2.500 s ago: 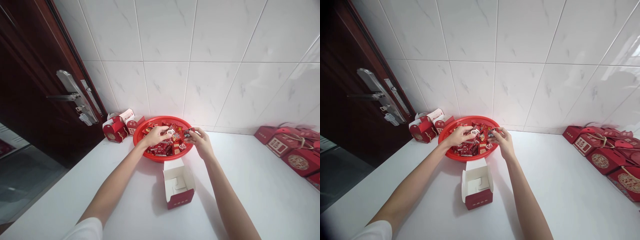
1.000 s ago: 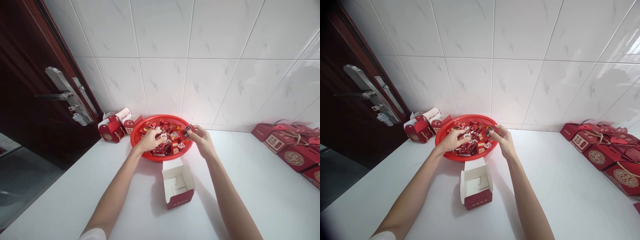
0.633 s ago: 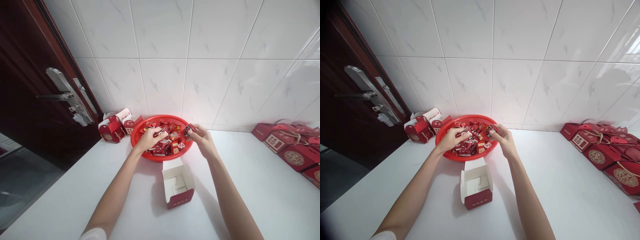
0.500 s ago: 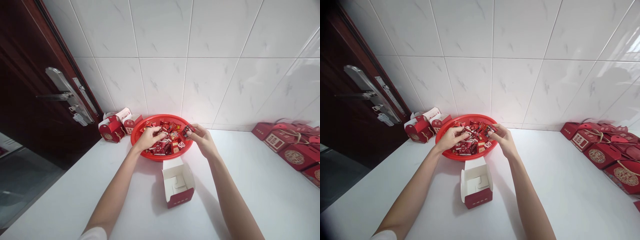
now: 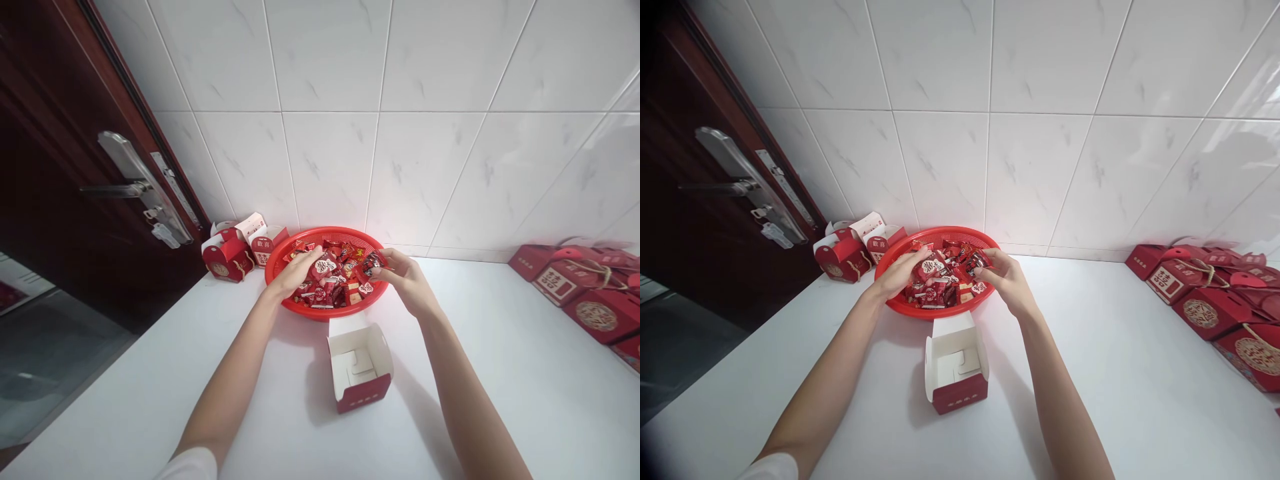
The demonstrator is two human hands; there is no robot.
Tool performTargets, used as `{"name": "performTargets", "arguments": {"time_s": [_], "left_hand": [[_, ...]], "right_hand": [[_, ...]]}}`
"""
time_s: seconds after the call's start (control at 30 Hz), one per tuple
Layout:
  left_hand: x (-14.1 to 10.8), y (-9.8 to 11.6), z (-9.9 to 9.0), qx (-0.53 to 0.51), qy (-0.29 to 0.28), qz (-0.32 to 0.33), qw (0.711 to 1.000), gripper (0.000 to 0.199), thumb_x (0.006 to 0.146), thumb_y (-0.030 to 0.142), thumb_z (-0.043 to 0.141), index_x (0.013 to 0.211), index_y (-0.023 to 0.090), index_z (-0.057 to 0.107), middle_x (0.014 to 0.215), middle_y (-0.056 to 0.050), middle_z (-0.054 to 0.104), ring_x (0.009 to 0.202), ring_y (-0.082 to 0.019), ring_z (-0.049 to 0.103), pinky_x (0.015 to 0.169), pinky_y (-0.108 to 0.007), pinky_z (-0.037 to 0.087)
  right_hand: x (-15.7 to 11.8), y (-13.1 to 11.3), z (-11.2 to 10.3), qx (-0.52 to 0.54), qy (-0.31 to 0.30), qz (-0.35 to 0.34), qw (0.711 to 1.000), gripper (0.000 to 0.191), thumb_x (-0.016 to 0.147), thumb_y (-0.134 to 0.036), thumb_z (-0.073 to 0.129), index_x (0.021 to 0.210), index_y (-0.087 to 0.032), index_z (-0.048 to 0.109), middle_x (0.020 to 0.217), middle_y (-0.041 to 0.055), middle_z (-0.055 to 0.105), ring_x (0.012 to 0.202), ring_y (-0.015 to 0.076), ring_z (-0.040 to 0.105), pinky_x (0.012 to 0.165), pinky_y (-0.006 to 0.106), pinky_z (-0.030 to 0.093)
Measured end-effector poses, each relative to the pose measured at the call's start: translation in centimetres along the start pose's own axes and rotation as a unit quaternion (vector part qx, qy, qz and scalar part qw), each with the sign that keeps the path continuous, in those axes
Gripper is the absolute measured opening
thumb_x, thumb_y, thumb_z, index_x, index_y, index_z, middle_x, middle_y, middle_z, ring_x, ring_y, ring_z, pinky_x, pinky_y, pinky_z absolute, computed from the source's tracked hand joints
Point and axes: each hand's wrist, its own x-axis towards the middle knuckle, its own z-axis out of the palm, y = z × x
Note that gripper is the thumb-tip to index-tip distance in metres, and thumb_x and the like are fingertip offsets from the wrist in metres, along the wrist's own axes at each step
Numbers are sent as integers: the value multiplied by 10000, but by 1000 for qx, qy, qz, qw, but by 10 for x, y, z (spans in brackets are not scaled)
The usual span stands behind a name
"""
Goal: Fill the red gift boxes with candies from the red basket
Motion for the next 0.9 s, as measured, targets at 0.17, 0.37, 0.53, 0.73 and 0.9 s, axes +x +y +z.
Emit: {"name": "performTargets", "arguments": {"time_s": [0.17, 0.37, 0.53, 0.73, 0.9], "left_hand": [[0, 1, -4, -100, -49, -78, 991, 354, 734, 486, 742, 850, 152, 757, 874, -79, 751, 752, -220, 686, 745, -354, 552], [0, -1, -10, -28, -13, -50, 998, 390, 621, 462, 848, 863, 162, 788, 925, -88, 761, 845, -228, 687, 749, -336, 555], [-3, 6, -11, 18, -55, 10, 998, 501, 625, 462, 852, 1037, 184, 785, 1062, -94, 755, 930, -224, 676, 845, -352, 545], [-1, 6, -11, 59, -4, 34, 998, 389, 683, 527, 773, 803, 161, 720, 753, -15, 678, 637, -138, 600, 659, -285, 506], [4, -1, -18, 133, 34, 23, 990, 405, 684, 575, 733, 724, 174, 694, 800, -43, 723, 806, -225, 664, 767, -337, 522]], "right_hand": [[0, 2, 1, -11, -4, 2, 1000, 370, 715, -401, 821, 1002, -212, 686, 990, 53, 732, 880, 215, 671, 855, 401, 539], [0, 3, 2, -11, -7, -5, 1000, 329, 721, -392, 822, 974, -224, 696, 961, 43, 738, 862, 217, 672, 824, 395, 544], [0, 3, 2, -11, -31, 3, 999, 302, 740, -396, 818, 950, -214, 700, 938, 42, 736, 862, 205, 674, 817, 374, 550], [-1, 2, 2, -12, -29, 15, 999, 359, 704, -369, 849, 982, -208, 690, 956, 45, 733, 858, 200, 675, 812, 366, 542], [-2, -5, -5, -8, -9, 3, 1000, 335, 711, -402, 845, 928, -207, 682, 903, 42, 736, 834, 203, 673, 809, 372, 541]]}}
